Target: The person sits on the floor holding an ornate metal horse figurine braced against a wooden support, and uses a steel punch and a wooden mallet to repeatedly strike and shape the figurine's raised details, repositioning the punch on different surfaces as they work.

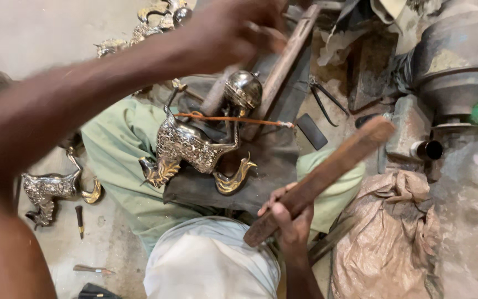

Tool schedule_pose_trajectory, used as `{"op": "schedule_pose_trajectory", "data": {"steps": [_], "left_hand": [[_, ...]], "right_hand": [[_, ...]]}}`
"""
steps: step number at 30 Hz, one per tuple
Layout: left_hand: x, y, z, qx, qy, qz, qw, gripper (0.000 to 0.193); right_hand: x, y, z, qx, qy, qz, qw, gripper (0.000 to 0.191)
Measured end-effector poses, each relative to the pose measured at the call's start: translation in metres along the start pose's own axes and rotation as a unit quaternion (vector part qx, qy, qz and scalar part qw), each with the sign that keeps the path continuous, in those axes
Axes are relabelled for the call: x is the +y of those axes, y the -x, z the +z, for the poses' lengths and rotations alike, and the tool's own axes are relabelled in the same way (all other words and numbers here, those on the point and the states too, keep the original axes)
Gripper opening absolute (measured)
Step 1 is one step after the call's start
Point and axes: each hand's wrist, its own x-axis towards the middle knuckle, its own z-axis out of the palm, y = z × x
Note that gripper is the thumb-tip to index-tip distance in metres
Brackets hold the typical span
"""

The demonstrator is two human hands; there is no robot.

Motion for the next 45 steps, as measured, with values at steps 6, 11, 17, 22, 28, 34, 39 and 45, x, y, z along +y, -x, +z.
{"op": "schedule_pose_trajectory", "data": {"steps": [6, 11, 17, 22, 28, 34, 39, 45], "left_hand": [[0.017, 0.17, -0.041, 0.005, -0.025, -0.432, 0.902, 0.024], [0.055, 0.263, -0.006, -0.078, 0.123, -0.632, 0.762, 0.056], [0.053, 0.273, 0.02, -0.006, 0.235, -0.641, 0.731, 0.059], [0.066, 0.272, 0.002, -0.049, 0.345, -0.58, 0.736, 0.059], [0.081, 0.252, 0.005, -0.128, 0.366, -0.5, 0.774, 0.059], [0.083, 0.247, 0.023, -0.193, 0.28, -0.514, 0.788, 0.069], [0.092, 0.241, 0.023, -0.256, 0.209, -0.478, 0.814, 0.06], [0.127, 0.227, 0.004, -0.242, 0.289, -0.351, 0.857, 0.052]], "right_hand": [[-0.002, -0.019, 0.017, -0.029, -0.006, 0.183, 0.983, 0.051], [0.006, -0.018, 0.013, -0.08, -0.031, 0.204, 0.975, 0.049], [0.006, -0.023, 0.013, -0.066, -0.064, 0.17, 0.981, 0.047], [-0.032, -0.016, 0.014, -0.08, -0.125, 0.159, 0.976, 0.05], [-0.049, -0.028, 0.015, -0.111, -0.172, 0.111, 0.973, 0.048], [-0.045, -0.025, 0.02, -0.141, -0.287, 0.144, 0.937, 0.043], [-0.046, -0.031, 0.022, -0.148, -0.316, 0.119, 0.93, 0.046], [-0.06, -0.028, 0.002, -0.154, -0.322, 0.091, 0.93, 0.051]]}}
